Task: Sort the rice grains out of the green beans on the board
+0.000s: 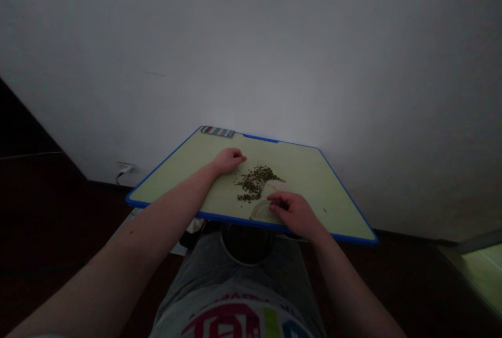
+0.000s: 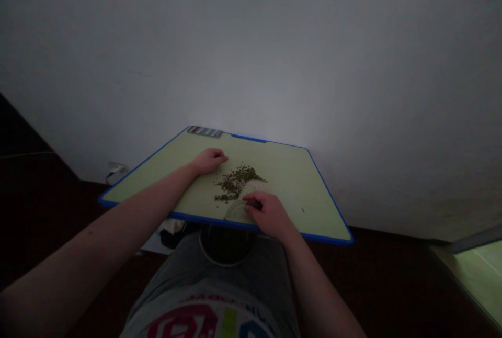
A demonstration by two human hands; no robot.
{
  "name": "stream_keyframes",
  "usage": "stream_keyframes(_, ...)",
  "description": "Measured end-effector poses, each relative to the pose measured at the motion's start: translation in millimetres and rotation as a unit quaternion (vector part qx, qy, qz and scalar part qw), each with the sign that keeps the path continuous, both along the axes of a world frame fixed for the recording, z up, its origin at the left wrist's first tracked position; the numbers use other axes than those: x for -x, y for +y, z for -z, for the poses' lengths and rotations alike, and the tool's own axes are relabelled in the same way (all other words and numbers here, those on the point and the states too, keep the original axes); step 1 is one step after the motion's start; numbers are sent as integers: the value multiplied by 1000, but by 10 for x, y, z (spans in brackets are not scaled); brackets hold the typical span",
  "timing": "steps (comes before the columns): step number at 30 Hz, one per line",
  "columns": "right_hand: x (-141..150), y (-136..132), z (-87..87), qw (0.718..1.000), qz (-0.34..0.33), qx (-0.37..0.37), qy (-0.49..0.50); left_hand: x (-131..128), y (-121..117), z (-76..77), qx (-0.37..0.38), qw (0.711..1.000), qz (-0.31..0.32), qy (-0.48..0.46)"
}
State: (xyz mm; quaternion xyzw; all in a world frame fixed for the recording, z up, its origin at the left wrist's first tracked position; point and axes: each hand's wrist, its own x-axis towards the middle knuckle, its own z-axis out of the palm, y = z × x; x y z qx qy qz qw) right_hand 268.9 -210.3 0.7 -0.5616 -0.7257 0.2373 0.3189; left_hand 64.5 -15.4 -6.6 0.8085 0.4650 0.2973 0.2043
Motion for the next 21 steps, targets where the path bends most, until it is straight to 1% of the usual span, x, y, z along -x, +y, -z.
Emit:
stream_keyframes(9, -23, -9, -2, 1000, 9, 4, 7, 4, 36, 36, -8, 1000, 6, -4)
stream_keyframes(16, 61, 67, 1, 1000, 9, -5, 5, -2, 22, 23, 2, 1000, 3, -12)
stream_keyframes(21, 54, 22, -27, 1000, 4, -9, -5, -1, 41, 37, 0, 1000, 10, -14)
